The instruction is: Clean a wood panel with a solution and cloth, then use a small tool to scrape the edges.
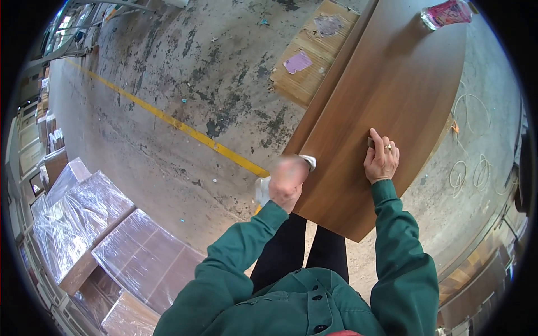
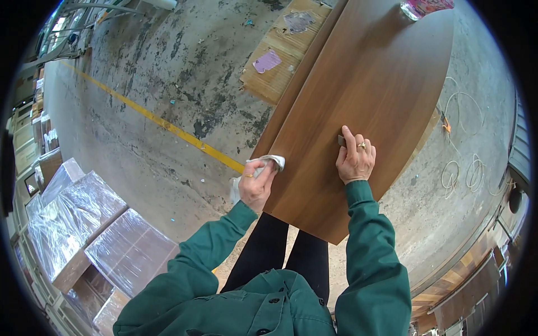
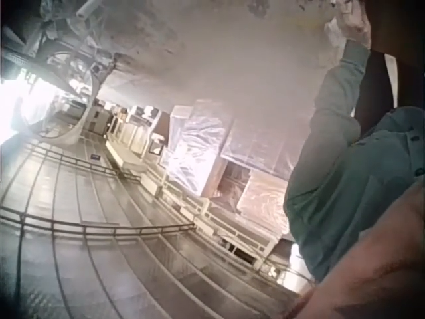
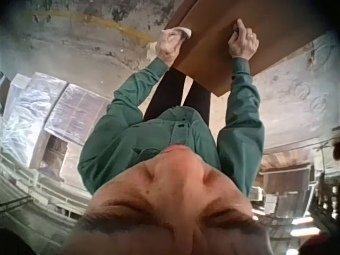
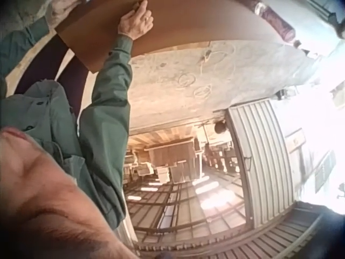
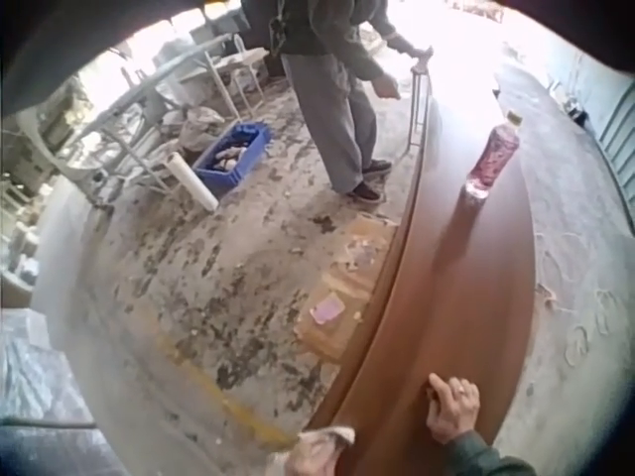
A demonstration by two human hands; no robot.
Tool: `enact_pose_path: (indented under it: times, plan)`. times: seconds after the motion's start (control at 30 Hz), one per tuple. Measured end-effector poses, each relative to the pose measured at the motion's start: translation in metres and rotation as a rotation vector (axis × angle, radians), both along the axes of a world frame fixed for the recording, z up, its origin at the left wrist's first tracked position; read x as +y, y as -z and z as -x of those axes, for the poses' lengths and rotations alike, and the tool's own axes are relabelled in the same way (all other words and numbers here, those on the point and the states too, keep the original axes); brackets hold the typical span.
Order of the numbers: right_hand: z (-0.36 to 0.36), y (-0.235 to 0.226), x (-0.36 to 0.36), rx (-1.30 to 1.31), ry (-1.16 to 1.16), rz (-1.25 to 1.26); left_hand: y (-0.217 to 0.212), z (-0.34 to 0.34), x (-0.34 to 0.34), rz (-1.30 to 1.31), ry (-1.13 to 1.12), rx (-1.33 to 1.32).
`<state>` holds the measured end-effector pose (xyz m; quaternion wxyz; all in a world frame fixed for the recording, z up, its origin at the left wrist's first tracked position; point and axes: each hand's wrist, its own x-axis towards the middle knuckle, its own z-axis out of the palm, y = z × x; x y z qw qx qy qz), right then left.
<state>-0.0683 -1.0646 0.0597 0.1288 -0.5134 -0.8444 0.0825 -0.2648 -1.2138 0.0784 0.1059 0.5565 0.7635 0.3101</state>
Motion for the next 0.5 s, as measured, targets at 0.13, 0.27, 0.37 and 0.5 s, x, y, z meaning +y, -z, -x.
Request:
enact_pose_path:
  times: [0.13, 0.27, 0.37, 0.5]
  plan:
    - [0.000, -0.002, -0.001, 0.004, 0.003, -0.003, 0.011, -0.007, 0.046, -0.033, -0.087, -0.046]
    - [-0.003, -0.002, 0.001, 0.012, 0.007, -0.003, 0.018, -0.012, 0.104, -0.076, -0.112, -0.079]
    - [-0.004, 0.001, 0.001, 0.010, 0.018, 0.001, 0.023, -0.019, 0.148, -0.088, -0.138, -0.079]
    - [-0.003, -0.002, 0.002, 0.025, 0.008, 0.002, 0.026, -0.019, 0.211, -0.077, -0.195, -0.102]
